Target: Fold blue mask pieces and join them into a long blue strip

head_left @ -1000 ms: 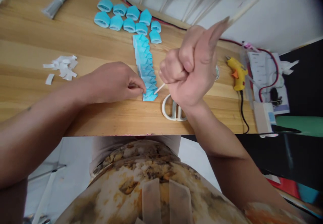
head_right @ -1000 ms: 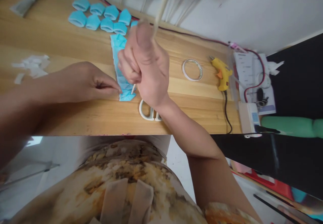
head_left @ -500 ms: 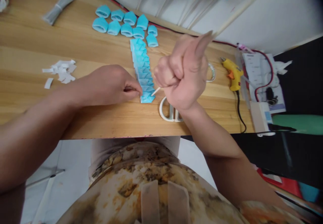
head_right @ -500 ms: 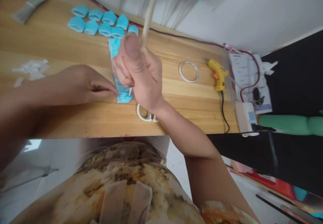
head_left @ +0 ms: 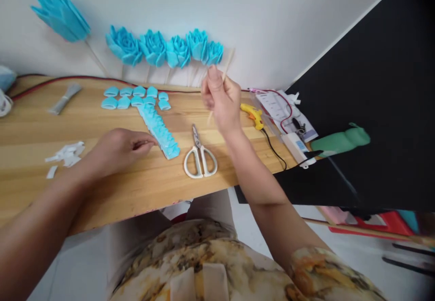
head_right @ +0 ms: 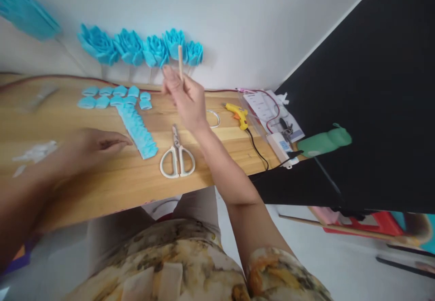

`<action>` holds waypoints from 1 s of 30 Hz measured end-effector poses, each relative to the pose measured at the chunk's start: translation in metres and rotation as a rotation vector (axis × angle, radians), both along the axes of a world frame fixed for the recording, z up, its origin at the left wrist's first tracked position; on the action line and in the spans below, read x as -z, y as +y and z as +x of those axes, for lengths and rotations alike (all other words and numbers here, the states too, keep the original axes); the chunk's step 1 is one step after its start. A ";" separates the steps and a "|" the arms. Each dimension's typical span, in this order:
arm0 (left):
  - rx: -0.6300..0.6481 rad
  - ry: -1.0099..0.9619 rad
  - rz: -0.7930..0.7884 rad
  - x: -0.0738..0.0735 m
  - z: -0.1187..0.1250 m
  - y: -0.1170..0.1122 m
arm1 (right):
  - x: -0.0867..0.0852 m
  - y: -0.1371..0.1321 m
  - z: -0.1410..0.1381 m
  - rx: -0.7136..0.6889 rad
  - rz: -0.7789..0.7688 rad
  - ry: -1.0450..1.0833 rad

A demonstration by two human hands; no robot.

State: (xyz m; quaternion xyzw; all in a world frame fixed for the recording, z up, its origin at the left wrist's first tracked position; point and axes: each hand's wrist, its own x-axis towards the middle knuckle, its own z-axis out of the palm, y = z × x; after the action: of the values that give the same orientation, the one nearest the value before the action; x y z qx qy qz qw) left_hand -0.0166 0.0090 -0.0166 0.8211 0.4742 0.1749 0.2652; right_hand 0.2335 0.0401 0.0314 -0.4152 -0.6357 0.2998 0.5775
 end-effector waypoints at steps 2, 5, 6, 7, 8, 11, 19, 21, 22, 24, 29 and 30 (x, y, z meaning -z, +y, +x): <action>-0.023 0.003 0.010 -0.001 0.000 0.001 | -0.001 0.017 0.038 0.222 -0.031 -0.339; -0.097 -0.046 0.077 0.001 0.001 0.002 | 0.020 0.031 0.097 0.416 -0.094 -0.617; -0.112 -0.065 0.095 0.002 0.001 0.002 | 0.030 0.031 0.115 0.429 -0.109 -0.620; -0.119 -0.084 0.109 0.003 0.002 0.002 | 0.040 0.028 0.130 0.423 -0.066 -0.604; -0.119 -0.099 0.116 0.004 0.002 0.002 | 0.049 0.024 0.142 0.420 -0.052 -0.600; -0.102 -0.098 0.119 0.006 0.003 0.002 | 0.063 0.010 0.161 0.425 -0.004 -0.592; -0.136 0.051 0.157 0.007 0.002 0.003 | 0.052 0.024 0.104 0.237 -0.046 -0.755; -0.151 0.053 0.162 0.007 0.002 0.004 | 0.051 0.032 0.076 0.153 -0.053 -0.804; -0.151 0.047 0.163 0.008 0.001 0.004 | 0.050 0.035 0.062 0.118 -0.058 -0.826; -0.137 0.036 0.167 0.008 0.001 0.004 | 0.047 0.041 0.034 0.043 -0.080 -0.891; -0.125 0.042 0.187 0.009 0.000 0.005 | 0.016 0.012 -0.029 -0.236 -0.008 -0.771; -0.121 0.033 0.179 0.010 -0.001 0.005 | 0.006 -0.005 -0.038 -0.321 0.018 -0.710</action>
State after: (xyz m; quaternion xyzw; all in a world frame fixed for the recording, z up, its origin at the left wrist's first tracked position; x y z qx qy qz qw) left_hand -0.0173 0.0141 -0.0261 0.8140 0.5098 0.2189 0.1719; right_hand 0.1953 0.0350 0.0250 -0.3833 -0.8556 0.2183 0.2708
